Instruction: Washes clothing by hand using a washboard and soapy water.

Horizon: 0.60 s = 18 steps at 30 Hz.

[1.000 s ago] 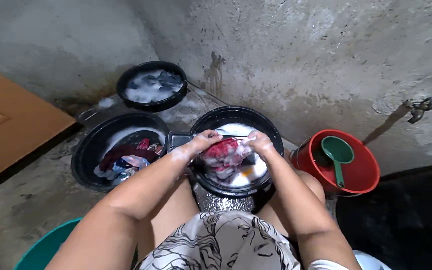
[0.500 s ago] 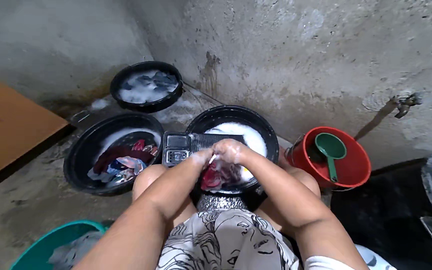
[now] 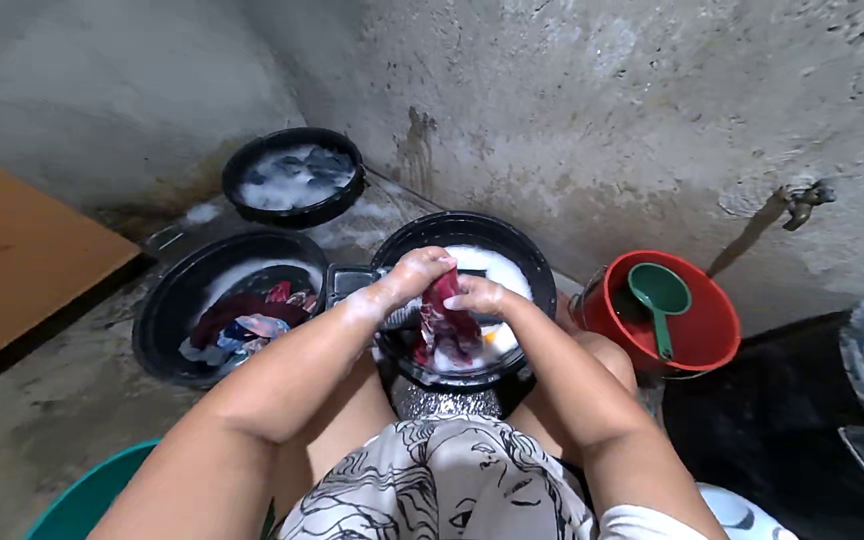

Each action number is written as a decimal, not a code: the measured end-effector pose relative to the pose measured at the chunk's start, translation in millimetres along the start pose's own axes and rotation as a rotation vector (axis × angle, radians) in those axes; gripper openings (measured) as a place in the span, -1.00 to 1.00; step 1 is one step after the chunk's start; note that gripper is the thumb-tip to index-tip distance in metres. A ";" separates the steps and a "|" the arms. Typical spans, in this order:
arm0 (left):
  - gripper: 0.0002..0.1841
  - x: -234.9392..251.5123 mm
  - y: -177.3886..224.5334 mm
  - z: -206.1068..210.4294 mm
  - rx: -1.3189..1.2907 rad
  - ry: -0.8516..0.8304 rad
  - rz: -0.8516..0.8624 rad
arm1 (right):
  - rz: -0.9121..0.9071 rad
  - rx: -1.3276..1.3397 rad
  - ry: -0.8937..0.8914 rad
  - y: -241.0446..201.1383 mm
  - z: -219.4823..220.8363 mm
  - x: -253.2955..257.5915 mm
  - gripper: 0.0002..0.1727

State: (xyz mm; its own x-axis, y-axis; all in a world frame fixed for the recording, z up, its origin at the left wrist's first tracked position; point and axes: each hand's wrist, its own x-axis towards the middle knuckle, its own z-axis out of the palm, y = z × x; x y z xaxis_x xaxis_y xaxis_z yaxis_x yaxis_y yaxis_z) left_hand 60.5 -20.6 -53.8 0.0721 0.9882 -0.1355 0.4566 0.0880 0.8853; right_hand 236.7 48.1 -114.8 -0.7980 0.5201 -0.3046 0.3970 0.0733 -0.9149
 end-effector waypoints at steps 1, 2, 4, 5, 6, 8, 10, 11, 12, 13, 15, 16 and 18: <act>-0.66 -5.2 5.6 -1.2 -0.035 0.020 0.007 | 0.040 0.009 0.016 -0.1 2.9 -0.3 -0.57; -0.66 -8.7 10.1 -3.5 -0.072 0.024 0.015 | 0.040 0.051 0.044 -2.2 3.9 -3.1 -0.60; -0.66 -3.0 6.7 -12.4 -0.191 0.005 0.049 | -0.054 0.131 0.126 -17.9 2.4 -13.2 -0.68; -0.67 -0.9 2.6 -18.4 -0.253 -0.022 0.067 | -0.108 0.133 0.170 -29.2 0.4 -17.6 -0.71; -0.69 -2.5 0.8 -24.5 -0.297 -0.060 0.082 | -0.150 0.113 0.203 -41.6 -2.7 -20.9 -0.74; -0.79 -11.8 2.6 -35.4 -0.298 -0.185 0.117 | -0.243 0.088 0.216 -63.5 -11.2 -22.8 -0.78; -0.60 -24.2 6.9 -39.3 -0.140 -0.310 0.081 | -0.348 0.093 0.207 -86.0 -13.5 -25.6 -0.86; -0.55 -27.0 7.3 -35.3 0.017 -0.355 0.052 | -0.366 0.054 0.197 -99.6 -13.7 -29.1 -0.84; -0.52 -27.3 5.8 -27.8 0.198 -0.384 0.028 | -0.356 -0.007 0.192 -114.9 -13.7 -35.0 -0.83; -0.48 -27.4 4.9 -19.3 0.340 -0.401 -0.005 | -0.339 -0.069 0.186 -129.7 -13.1 -42.0 -0.83; -0.39 -26.9 4.8 -8.7 0.504 -0.411 -0.035 | -0.329 -0.245 0.176 -152.4 -11.8 -56.9 -0.79; -0.40 -24.7 1.1 -7.6 0.594 -0.405 0.004 | -0.336 -0.350 0.173 -158.7 -11.9 -63.8 -0.76; -0.41 -22.5 -8.3 -14.3 0.802 -0.381 0.080 | -0.331 -0.571 0.160 -159.9 -15.5 -74.1 -0.71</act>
State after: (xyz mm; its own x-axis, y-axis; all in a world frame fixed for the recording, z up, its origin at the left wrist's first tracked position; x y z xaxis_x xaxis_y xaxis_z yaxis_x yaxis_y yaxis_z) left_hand 42.5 -41.8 -51.8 0.3552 0.8659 -0.3521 0.9104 -0.2350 0.3405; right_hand 239.4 11.0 58.2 -0.8590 0.5095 0.0505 0.3560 0.6654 -0.6561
